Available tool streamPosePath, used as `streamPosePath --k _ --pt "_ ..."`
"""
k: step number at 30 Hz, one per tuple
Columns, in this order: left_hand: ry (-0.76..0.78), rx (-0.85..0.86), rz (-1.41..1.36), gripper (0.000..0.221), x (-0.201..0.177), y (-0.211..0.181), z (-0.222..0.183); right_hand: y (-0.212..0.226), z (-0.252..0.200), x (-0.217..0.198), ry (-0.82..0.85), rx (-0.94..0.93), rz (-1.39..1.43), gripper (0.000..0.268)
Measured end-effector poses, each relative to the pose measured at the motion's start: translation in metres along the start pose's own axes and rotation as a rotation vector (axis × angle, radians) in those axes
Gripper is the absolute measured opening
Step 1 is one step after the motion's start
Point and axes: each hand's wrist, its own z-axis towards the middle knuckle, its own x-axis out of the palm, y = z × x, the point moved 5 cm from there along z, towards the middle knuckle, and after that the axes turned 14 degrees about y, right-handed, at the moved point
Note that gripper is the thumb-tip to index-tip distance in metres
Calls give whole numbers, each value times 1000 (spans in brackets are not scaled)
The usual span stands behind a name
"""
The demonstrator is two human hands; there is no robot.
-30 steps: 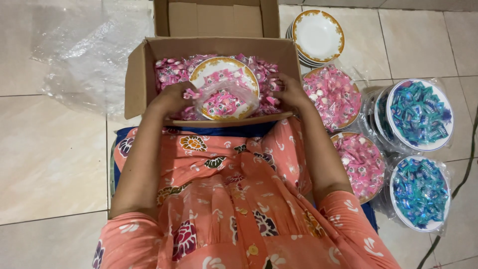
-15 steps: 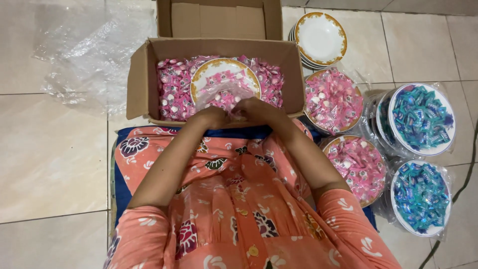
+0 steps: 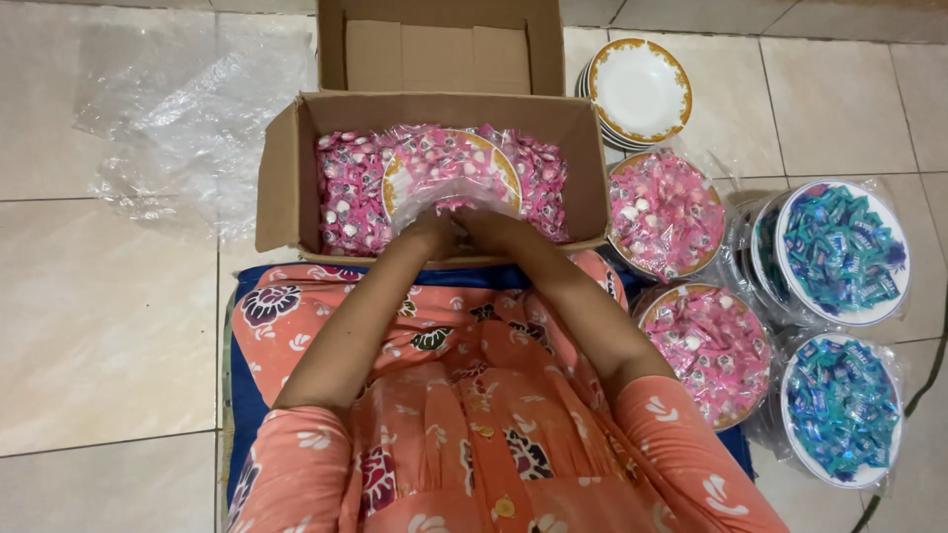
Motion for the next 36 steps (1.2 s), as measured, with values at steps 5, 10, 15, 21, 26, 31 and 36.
streamPosePath --k 5,10,15,21,26,31,36 --pt "20 152 89 56 -22 -34 -82 19 -34 -10 -12 -7 -103 42" --pt "-76 229 58 46 -31 -12 -65 -9 -12 4 24 28 -113 67" --pt "-43 294 -11 57 -37 -33 -97 -4 -9 4 -13 -57 -19 81" --pt "-543 192 -249 22 -85 85 -32 -51 -60 -61 -333 -455 524 32" --pt "3 -315 11 73 -38 184 69 -181 -27 -32 -369 78 101 42" --pt "276 -377 120 66 -20 128 12 -127 -27 3 247 158 -7 70" --pt "3 -348 156 47 -45 95 -53 -174 -12 16 282 258 -188 47"
